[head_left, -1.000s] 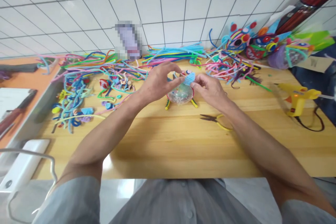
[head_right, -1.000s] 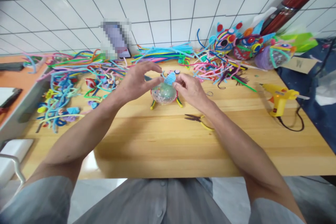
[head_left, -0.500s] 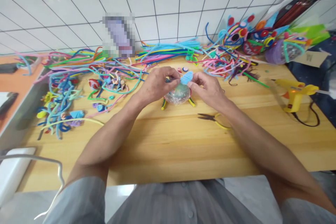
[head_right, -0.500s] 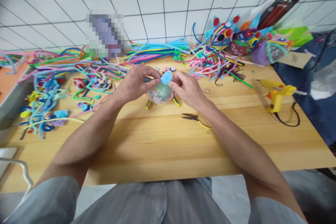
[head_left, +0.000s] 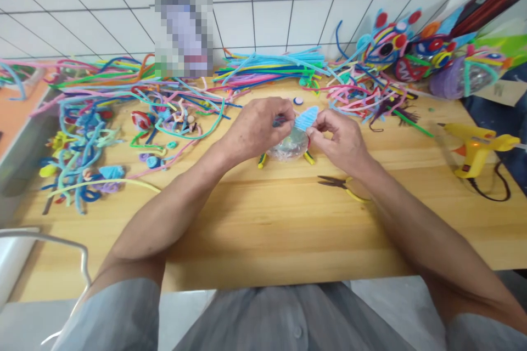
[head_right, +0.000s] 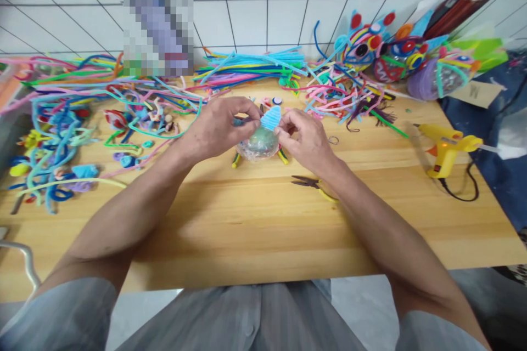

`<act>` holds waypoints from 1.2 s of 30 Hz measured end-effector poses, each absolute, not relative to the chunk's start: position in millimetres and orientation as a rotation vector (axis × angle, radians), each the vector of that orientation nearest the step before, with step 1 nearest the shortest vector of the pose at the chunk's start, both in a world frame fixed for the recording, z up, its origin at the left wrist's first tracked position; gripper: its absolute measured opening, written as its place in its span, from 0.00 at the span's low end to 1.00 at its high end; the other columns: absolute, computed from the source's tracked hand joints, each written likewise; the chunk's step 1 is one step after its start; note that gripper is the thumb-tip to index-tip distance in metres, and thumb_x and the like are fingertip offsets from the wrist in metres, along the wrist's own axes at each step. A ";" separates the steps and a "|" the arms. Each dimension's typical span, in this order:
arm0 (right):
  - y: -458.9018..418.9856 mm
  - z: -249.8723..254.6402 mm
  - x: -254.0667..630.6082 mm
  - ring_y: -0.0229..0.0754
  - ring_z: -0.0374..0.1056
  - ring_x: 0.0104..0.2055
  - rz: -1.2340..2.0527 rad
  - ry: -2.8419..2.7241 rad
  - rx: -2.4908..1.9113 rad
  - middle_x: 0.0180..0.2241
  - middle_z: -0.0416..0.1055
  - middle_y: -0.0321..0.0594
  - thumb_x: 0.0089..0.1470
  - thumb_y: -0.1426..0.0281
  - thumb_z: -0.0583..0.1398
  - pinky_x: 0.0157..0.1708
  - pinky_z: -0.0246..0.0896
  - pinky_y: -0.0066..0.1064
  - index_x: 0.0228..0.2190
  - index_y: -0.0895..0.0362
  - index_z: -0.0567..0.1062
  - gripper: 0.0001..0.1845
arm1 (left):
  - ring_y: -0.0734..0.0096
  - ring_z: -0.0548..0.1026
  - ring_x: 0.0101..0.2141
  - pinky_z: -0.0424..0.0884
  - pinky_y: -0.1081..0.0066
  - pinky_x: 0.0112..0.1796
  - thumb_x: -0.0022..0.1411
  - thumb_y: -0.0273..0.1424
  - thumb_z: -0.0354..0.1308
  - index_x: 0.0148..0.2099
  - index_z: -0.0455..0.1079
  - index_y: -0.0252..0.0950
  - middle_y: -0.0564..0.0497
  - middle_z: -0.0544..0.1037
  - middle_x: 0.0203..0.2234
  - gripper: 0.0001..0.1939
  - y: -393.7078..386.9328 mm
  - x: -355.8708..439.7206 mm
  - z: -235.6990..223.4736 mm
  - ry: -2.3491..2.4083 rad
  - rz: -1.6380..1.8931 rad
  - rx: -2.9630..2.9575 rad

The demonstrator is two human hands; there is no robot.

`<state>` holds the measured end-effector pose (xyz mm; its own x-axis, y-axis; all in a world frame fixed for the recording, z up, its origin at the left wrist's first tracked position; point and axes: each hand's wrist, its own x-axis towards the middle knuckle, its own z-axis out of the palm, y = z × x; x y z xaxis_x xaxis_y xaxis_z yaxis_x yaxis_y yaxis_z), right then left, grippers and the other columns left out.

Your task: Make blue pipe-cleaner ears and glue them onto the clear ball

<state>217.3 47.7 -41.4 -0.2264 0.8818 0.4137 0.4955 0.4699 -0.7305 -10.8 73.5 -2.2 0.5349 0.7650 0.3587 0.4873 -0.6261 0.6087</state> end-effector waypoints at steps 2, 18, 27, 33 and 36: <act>47.2 -41.8 216.9 0.45 0.68 0.32 0.564 -1.880 -1.149 0.28 0.72 0.36 0.57 0.66 0.65 0.37 0.62 0.40 0.27 0.50 0.70 0.10 | 0.65 0.80 0.38 0.75 0.64 0.46 0.62 0.27 0.58 0.38 0.78 0.36 0.49 0.84 0.36 0.07 73.2 -10.8 -3.1 1.021 0.858 2.333; 47.8 -48.0 217.4 0.43 0.68 0.32 0.656 -1.787 -1.208 0.28 0.74 0.35 0.59 0.57 0.68 0.36 0.64 0.38 0.27 0.51 0.73 0.15 | 0.63 0.80 0.37 0.75 0.61 0.45 0.61 0.24 0.58 0.36 0.76 0.37 0.50 0.83 0.35 0.06 70.9 -10.9 -2.2 1.019 0.855 2.349; 40.2 -47.8 215.9 0.45 0.68 0.32 0.575 -1.791 -1.233 0.28 0.73 0.36 0.60 0.54 0.67 0.36 0.63 0.41 0.27 0.49 0.71 0.17 | 0.63 0.80 0.37 0.74 0.63 0.43 0.66 0.23 0.56 0.36 0.76 0.36 0.49 0.82 0.34 0.08 66.3 -10.2 1.0 0.989 0.826 2.415; 42.0 -50.5 214.2 0.42 0.66 0.30 0.567 -1.778 -1.153 0.26 0.71 0.34 0.57 0.64 0.66 0.35 0.62 0.38 0.26 0.50 0.71 0.12 | 0.63 0.79 0.38 0.74 0.63 0.45 0.65 0.24 0.56 0.37 0.77 0.37 0.48 0.83 0.34 0.08 67.2 -12.0 -0.9 0.948 0.854 2.374; 42.7 -50.0 214.0 0.41 0.66 0.30 0.577 -1.788 -1.145 0.26 0.72 0.34 0.56 0.65 0.65 0.35 0.62 0.37 0.26 0.51 0.71 0.10 | 0.63 0.79 0.38 0.74 0.64 0.44 0.64 0.25 0.56 0.38 0.77 0.36 0.47 0.84 0.36 0.08 67.4 -13.8 0.6 0.947 0.826 2.392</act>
